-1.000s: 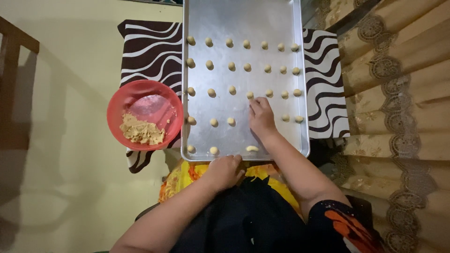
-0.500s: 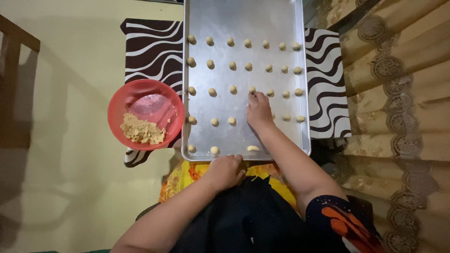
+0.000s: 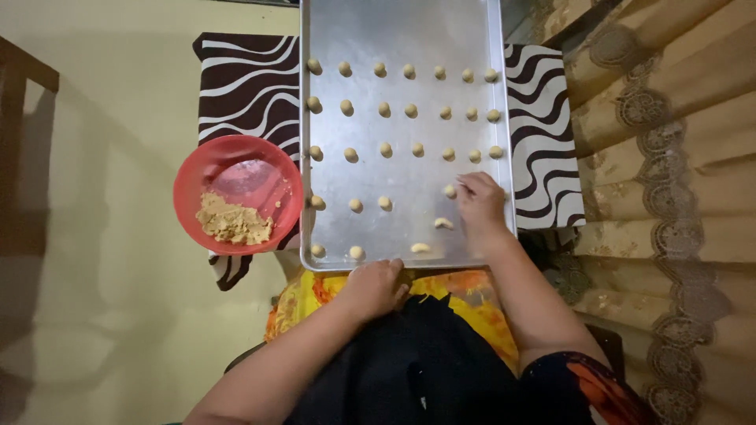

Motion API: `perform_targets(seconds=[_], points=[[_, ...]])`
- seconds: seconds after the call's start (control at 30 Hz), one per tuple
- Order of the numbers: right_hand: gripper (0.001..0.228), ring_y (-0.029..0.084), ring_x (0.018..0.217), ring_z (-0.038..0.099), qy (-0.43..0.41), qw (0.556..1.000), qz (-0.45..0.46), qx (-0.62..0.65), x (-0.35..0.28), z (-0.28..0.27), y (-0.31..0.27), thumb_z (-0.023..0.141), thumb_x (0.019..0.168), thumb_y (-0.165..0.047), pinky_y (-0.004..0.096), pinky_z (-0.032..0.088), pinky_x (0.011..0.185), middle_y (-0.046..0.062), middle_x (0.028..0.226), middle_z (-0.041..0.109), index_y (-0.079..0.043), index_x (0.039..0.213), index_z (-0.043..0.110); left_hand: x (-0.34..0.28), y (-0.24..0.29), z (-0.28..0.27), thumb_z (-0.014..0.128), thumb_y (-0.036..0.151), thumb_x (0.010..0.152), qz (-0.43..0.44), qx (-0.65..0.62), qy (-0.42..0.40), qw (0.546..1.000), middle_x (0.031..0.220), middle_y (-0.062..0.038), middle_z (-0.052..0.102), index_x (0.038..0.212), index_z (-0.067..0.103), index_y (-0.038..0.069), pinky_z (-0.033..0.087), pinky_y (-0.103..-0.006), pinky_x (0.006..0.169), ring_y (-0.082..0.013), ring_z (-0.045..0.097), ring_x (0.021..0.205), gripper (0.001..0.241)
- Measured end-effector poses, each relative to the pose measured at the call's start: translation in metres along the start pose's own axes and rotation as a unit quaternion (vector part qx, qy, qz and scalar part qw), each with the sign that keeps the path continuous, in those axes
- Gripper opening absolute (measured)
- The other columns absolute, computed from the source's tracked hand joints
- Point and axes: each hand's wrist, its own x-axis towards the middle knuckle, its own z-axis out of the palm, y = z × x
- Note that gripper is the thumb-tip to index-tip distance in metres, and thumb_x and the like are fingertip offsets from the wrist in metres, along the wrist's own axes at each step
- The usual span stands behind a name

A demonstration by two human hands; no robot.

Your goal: Rolling dough into small balls and arranging them on a baking sheet

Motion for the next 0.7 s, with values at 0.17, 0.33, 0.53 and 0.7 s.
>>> perform_targets(seconds=[0.17,0.33,0.53,0.7], points=[[0.017,0.028,0.079,0.073,0.037,0.997,0.014,-0.061,-0.030,-0.010,0.050,0.081,0.078,0.000,0.034,0.059,0.072,0.007,0.085,0.072,-0.011,0.090,0.081,0.005,-0.005,0.009,0.062,0.038,0.092,0.001,0.021,-0.003,1.000,0.094,-0.021,0.071,0.110,0.058,0.005,0.058,-0.0572,0.074,-0.0469,0.072,0.091,0.037],[0.020,0.024,0.082,0.074,0.038,0.993,-0.045,-0.102,-0.050,-0.002,0.065,0.082,0.076,-0.006,0.033,0.057,0.077,0.001,0.088,0.074,-0.019,0.091,0.080,0.003,-0.004,0.006,0.062,0.038,0.093,0.010,0.023,-0.001,1.000,0.093,-0.022,0.070,0.109,0.057,0.005,0.058,-0.0578,0.073,-0.0471,0.072,0.090,0.037],[0.035,0.028,0.095,0.071,-0.037,0.986,-0.110,-0.121,-0.027,0.000,0.028,0.083,0.074,-0.007,0.040,0.055,0.088,0.007,0.098,0.069,-0.012,0.108,0.077,0.003,-0.004,0.007,0.063,0.038,0.092,0.012,0.045,0.008,0.999,0.092,-0.020,0.071,0.110,0.059,0.006,0.059,-0.0553,0.072,-0.0447,0.074,0.086,0.037],[0.039,0.026,0.106,0.065,-0.096,0.968,-0.107,-0.205,-0.024,0.019,0.035,0.080,0.078,-0.016,0.041,0.050,0.089,0.000,0.110,0.072,-0.019,0.116,0.075,0.004,-0.004,0.006,0.063,0.038,0.092,0.011,0.041,0.010,0.999,0.093,-0.021,0.071,0.111,0.058,0.006,0.059,-0.0566,0.073,-0.0455,0.074,0.088,0.038]])
